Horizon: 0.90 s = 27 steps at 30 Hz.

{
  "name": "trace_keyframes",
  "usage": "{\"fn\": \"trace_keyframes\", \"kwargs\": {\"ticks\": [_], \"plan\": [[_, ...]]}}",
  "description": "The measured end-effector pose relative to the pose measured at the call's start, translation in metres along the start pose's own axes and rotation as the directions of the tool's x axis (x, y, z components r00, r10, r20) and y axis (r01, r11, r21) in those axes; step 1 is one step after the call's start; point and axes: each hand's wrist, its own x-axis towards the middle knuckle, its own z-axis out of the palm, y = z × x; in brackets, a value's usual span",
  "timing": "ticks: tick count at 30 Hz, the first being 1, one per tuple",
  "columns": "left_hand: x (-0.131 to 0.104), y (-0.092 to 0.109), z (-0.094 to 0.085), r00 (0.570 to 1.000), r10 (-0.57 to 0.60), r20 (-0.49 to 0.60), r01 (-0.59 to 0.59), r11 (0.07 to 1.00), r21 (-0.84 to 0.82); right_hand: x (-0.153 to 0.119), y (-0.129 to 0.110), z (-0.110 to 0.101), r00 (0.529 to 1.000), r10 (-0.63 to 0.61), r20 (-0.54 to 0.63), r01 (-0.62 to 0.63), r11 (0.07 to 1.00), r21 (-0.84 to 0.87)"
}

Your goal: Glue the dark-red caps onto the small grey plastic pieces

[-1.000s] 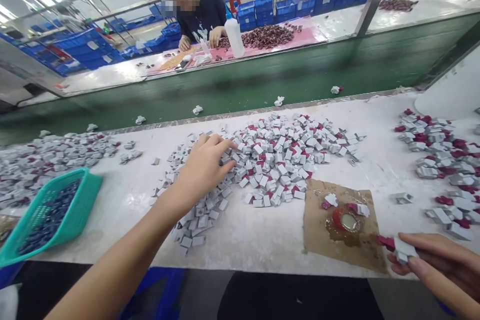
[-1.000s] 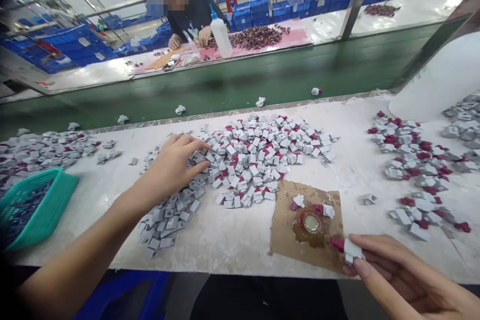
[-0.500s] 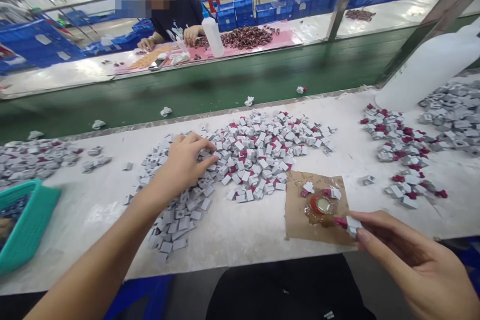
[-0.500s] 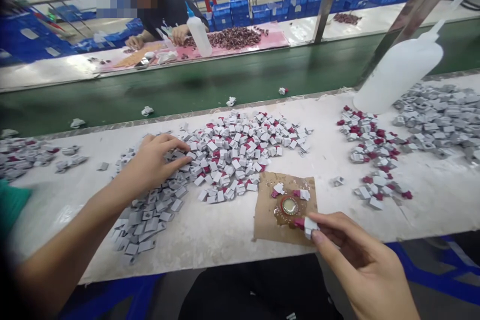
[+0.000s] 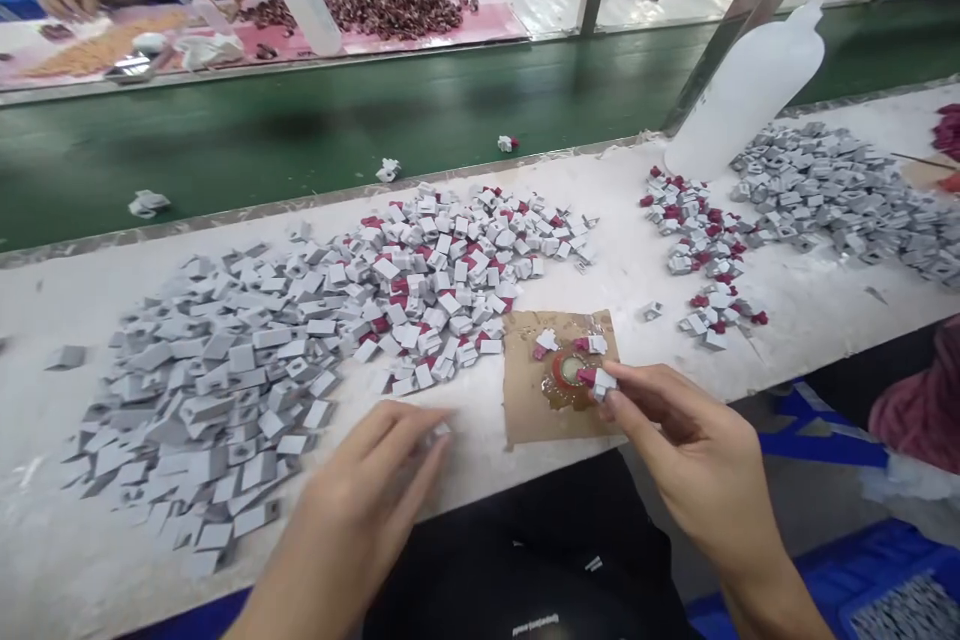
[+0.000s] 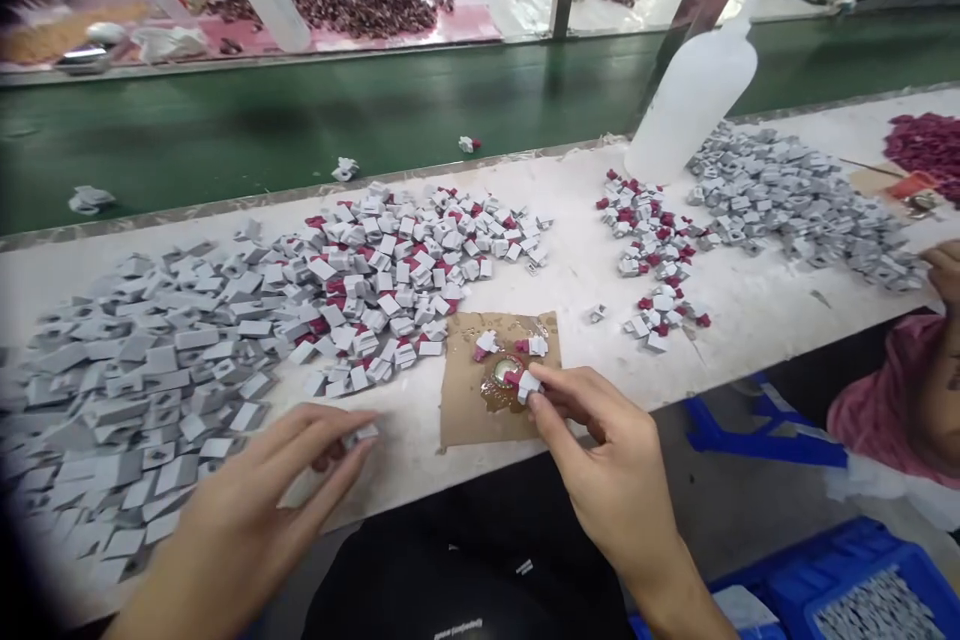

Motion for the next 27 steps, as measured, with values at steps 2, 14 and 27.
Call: {"fn": "trace_keyframes", "kwargs": {"ticks": [2, 14, 27], "plan": [[-0.010, 0.002, 0.020, 1.000, -0.022, -0.003, 0.022, 1.000, -0.001, 0.000, -0.001, 0.002, 0.999, -0.041, -0.011, 0.041, 0.998, -0.053], [-0.023, -0.003, 0.023, 0.988, -0.155, -0.010, 0.151, 0.975, -0.162, -0.005, 0.009, 0.009, 0.992, -0.121, -0.042, 0.115, 0.987, -0.112], [0.073, 0.080, 0.052, 0.952, -0.233, 0.201, 0.275, 0.350, -0.895, 0.011, -0.009, 0.011, 0.981, 0.185, 0.055, -0.188, 0.845, 0.500]]}}
